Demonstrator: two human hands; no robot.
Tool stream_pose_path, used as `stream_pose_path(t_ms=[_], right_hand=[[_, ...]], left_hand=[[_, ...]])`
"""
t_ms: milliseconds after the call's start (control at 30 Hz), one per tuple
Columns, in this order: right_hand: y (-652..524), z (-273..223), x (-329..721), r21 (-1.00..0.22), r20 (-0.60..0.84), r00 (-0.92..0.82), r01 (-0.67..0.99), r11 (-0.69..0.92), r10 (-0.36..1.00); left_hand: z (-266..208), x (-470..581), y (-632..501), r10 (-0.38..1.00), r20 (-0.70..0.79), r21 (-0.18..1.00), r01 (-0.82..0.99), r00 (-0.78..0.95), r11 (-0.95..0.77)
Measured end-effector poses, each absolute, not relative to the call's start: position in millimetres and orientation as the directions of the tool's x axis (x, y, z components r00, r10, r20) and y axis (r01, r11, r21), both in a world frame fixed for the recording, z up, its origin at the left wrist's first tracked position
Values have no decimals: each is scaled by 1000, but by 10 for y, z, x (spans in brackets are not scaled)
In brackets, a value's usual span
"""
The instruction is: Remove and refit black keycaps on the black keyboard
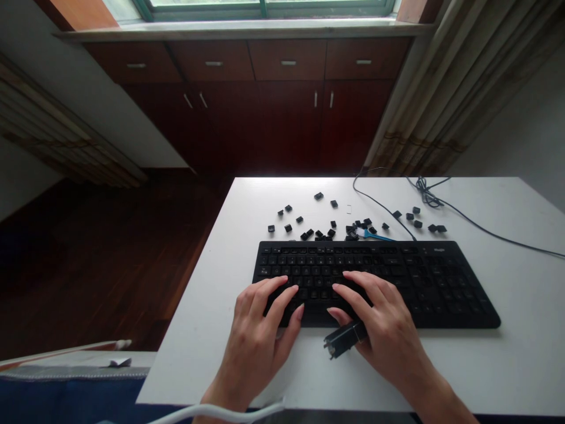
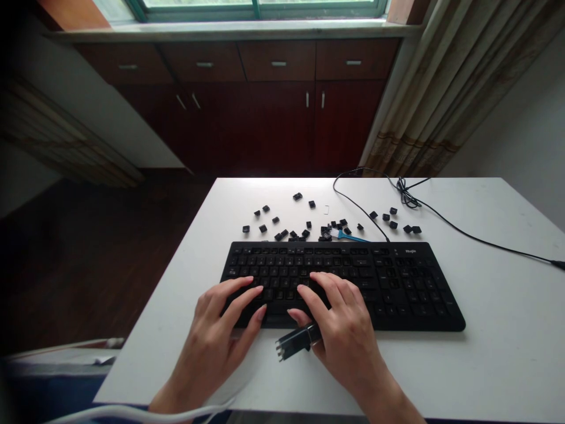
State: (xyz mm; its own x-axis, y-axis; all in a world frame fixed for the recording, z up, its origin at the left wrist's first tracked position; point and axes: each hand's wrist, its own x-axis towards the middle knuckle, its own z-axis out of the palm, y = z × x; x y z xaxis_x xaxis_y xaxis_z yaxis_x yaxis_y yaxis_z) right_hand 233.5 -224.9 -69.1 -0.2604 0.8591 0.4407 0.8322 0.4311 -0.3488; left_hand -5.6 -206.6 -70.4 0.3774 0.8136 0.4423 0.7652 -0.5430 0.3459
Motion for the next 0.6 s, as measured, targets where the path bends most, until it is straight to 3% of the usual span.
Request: stream_pose_path(t_ms=[600], right_hand=[[-2269, -694, 2370, -361, 459, -265, 817, 450, 848]], left_hand=[[-694, -53, -2069, 814, 441, 346, 765, 379, -543]])
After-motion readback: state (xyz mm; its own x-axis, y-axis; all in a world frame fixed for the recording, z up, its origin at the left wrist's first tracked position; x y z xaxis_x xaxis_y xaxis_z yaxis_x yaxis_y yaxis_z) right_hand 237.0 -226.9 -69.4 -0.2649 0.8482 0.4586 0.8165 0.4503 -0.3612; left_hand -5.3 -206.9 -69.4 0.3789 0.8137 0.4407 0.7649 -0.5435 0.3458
